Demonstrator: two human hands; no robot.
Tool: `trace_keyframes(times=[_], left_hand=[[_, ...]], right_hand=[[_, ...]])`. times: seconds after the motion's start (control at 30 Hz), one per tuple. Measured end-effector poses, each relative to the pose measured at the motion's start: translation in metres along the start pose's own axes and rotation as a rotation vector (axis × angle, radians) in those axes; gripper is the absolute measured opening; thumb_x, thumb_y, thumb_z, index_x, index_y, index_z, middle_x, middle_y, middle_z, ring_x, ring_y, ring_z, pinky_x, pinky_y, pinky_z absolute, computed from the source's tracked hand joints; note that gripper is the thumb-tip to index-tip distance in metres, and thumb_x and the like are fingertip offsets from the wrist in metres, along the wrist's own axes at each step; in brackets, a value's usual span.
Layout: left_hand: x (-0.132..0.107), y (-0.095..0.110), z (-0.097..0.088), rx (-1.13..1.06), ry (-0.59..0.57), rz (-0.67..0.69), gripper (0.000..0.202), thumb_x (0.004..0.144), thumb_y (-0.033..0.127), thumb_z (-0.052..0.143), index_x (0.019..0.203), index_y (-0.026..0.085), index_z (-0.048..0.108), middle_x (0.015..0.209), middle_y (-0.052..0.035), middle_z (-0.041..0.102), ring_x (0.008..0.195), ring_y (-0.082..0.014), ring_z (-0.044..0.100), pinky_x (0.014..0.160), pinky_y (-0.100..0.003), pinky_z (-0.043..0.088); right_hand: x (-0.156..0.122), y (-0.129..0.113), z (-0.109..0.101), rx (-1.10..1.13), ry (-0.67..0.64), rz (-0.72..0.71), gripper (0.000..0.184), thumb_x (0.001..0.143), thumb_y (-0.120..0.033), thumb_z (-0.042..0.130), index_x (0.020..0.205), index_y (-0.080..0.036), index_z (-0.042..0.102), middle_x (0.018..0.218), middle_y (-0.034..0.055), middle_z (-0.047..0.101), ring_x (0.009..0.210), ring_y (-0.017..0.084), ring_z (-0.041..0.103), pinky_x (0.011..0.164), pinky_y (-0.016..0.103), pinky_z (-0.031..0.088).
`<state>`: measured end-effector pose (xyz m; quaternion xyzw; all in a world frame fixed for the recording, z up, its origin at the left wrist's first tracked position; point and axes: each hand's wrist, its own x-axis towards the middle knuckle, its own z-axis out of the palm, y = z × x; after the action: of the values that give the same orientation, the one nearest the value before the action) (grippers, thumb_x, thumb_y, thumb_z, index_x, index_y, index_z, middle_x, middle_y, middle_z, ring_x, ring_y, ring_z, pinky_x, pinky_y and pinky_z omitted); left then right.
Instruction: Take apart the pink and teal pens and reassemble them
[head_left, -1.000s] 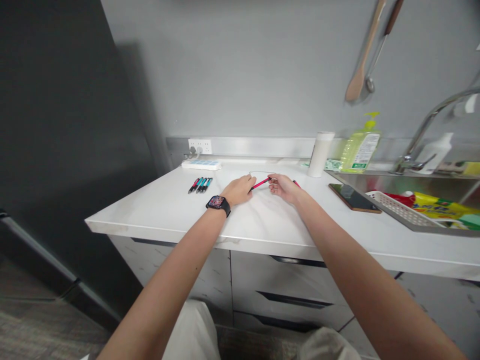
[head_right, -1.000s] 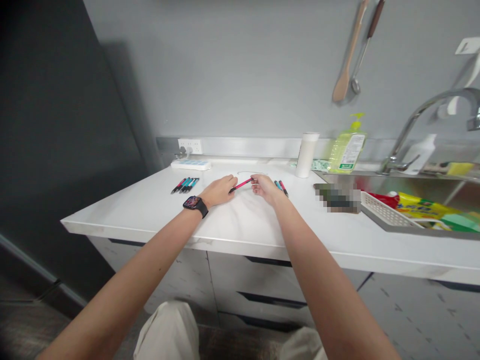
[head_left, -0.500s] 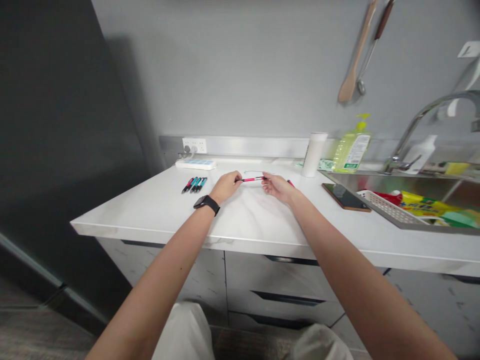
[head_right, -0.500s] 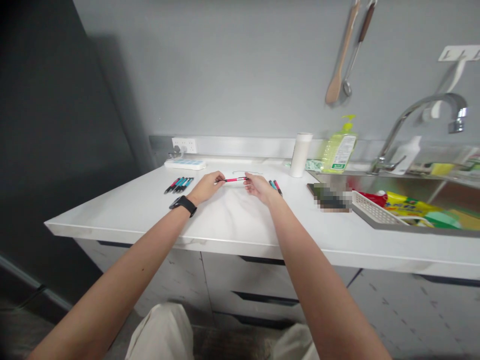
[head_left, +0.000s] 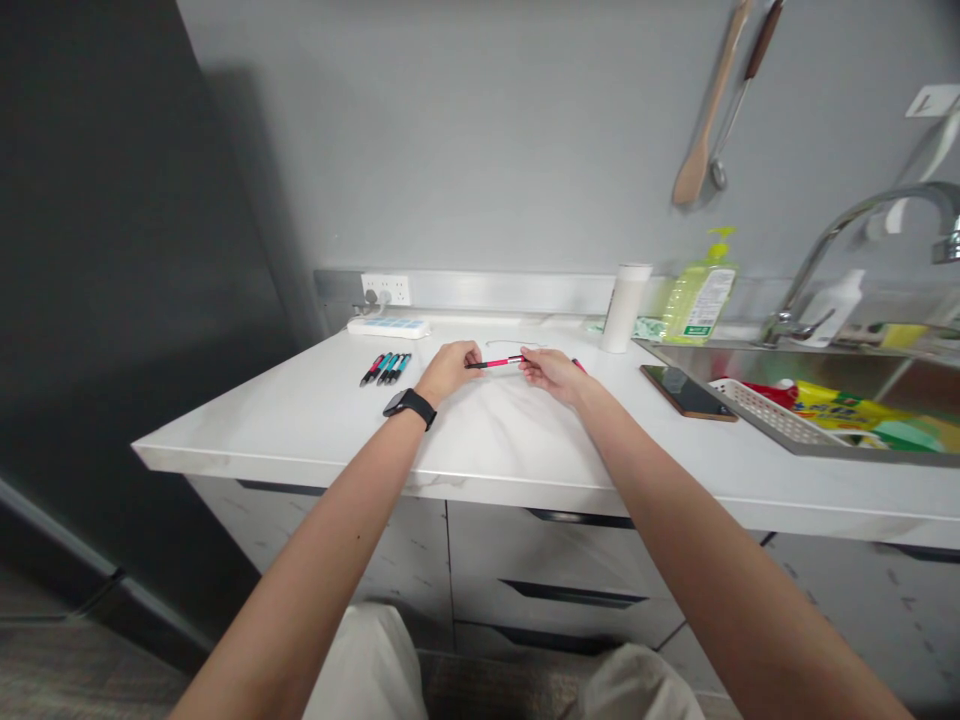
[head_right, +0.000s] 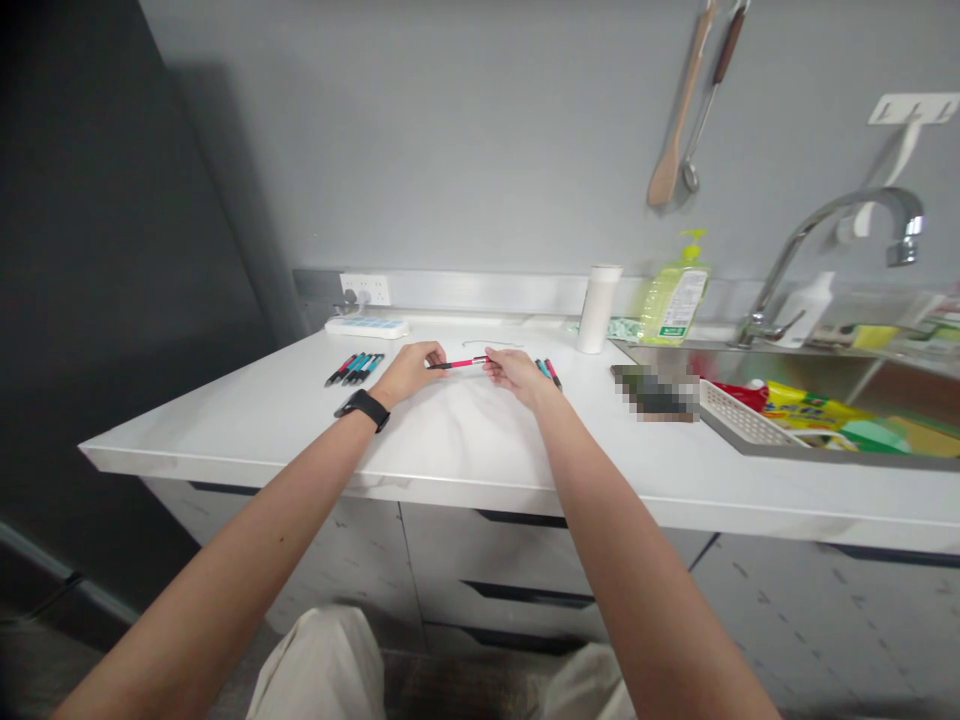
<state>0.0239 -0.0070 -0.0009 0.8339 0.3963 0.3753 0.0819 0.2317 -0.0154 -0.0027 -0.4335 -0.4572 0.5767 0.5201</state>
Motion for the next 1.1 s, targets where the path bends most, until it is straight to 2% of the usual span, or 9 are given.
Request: trace_keyframes(times=[0.17, 0.3, 0.4, 0.47, 0.63, 0.73, 0.8, 0.9, 1.1], left_hand=[[-0.0026, 0.0037, -0.0026, 0.002, -0.013, -0.075, 0.011, 0.075, 0.027, 0.062, 0.073, 0.016, 0.064, 0.072, -0.0034, 0.067, 0.071, -0.0164, 0.059, 0.071, -0.027, 0.043], [-0.0029, 0.0036, 0.0011, 0.023, -0.07, -0.102, 0.028, 0.086, 0.03, 0.044, 0.071, 0.017, 0.063, 0.07, -0.0043, 0.067, 0.069, -0.0165, 0.059, 0.072, -0.028, 0.044], [-0.002, 0.0016, 0.0043, 0.021, -0.045, -0.057, 0.013, 0.077, 0.029, 0.059, 0.081, 0.017, 0.063, 0.081, -0.004, 0.067, 0.077, -0.0174, 0.06, 0.075, -0.028, 0.044], [-0.0018, 0.0005, 0.0047, 0.006, -0.037, -0.036, 0.016, 0.072, 0.024, 0.064, 0.086, 0.018, 0.061, 0.084, -0.0027, 0.067, 0.079, -0.017, 0.059, 0.076, -0.028, 0.045], [-0.0022, 0.0032, 0.0016, 0.032, -0.041, -0.028, 0.009, 0.08, 0.023, 0.056, 0.084, 0.018, 0.061, 0.084, -0.0039, 0.065, 0.081, -0.0173, 0.059, 0.078, -0.028, 0.044], [-0.0019, 0.0053, 0.0012, 0.076, -0.029, -0.013, 0.019, 0.086, 0.027, 0.048, 0.083, 0.016, 0.063, 0.085, -0.0064, 0.063, 0.082, -0.0179, 0.058, 0.08, -0.03, 0.044], [-0.0017, 0.0054, 0.0018, 0.06, -0.001, -0.027, 0.017, 0.083, 0.027, 0.054, 0.092, 0.015, 0.063, 0.088, -0.0064, 0.062, 0.078, -0.0165, 0.057, 0.078, -0.029, 0.044], [-0.0022, 0.0052, 0.0023, -0.005, 0.003, -0.028, 0.032, 0.072, 0.022, 0.067, 0.102, 0.015, 0.058, 0.085, -0.003, 0.062, 0.072, -0.0139, 0.057, 0.074, -0.027, 0.044], [-0.0037, 0.0056, 0.0025, -0.083, 0.0, -0.063, 0.019, 0.076, 0.023, 0.061, 0.094, 0.018, 0.056, 0.078, -0.0008, 0.063, 0.072, -0.0139, 0.059, 0.071, -0.026, 0.045]], right_hand=[[0.0006, 0.0011, -0.0001, 0.045, 0.019, -0.077, 0.02, 0.084, 0.002, 0.052, 0.073, -0.014, 0.056, 0.063, 0.003, 0.065, 0.057, 0.007, 0.062, 0.058, 0.014, 0.052], [-0.0025, -0.0015, 0.0006, 0.036, 0.06, -0.084, 0.025, 0.079, 0.008, 0.05, 0.076, -0.016, 0.055, 0.067, 0.0019, 0.066, 0.064, 0.009, 0.066, 0.061, 0.017, 0.055], [-0.0034, -0.0025, 0.0003, 0.017, 0.065, -0.083, 0.023, 0.078, 0.007, 0.051, 0.078, -0.016, 0.055, 0.069, 0.0013, 0.066, 0.064, 0.01, 0.066, 0.06, 0.018, 0.054], [-0.0036, -0.0025, 0.0001, 0.016, 0.065, -0.084, 0.024, 0.076, 0.007, 0.052, 0.078, -0.017, 0.055, 0.071, 0.0015, 0.067, 0.065, 0.01, 0.066, 0.061, 0.018, 0.054], [-0.0038, -0.0027, 0.0002, 0.023, 0.059, -0.073, 0.025, 0.076, 0.008, 0.05, 0.078, -0.017, 0.054, 0.072, 0.002, 0.067, 0.067, 0.01, 0.066, 0.063, 0.02, 0.055], [-0.0034, -0.0029, 0.0003, 0.029, 0.061, -0.074, 0.025, 0.076, 0.008, 0.05, 0.078, -0.017, 0.054, 0.07, 0.0014, 0.066, 0.068, 0.01, 0.066, 0.063, 0.02, 0.055], [-0.0031, -0.0028, 0.0004, 0.029, 0.058, -0.076, 0.025, 0.076, 0.008, 0.051, 0.078, -0.017, 0.054, 0.071, 0.0016, 0.066, 0.068, 0.01, 0.066, 0.063, 0.019, 0.055], [-0.0035, -0.0029, 0.0012, 0.024, 0.05, -0.075, 0.024, 0.076, 0.008, 0.051, 0.077, -0.016, 0.055, 0.073, 0.0024, 0.068, 0.066, 0.009, 0.065, 0.063, 0.019, 0.055], [-0.005, -0.0042, 0.0026, 0.035, 0.07, -0.081, 0.025, 0.076, 0.009, 0.049, 0.076, -0.015, 0.055, 0.073, 0.0025, 0.068, 0.064, 0.009, 0.064, 0.063, 0.018, 0.055]])
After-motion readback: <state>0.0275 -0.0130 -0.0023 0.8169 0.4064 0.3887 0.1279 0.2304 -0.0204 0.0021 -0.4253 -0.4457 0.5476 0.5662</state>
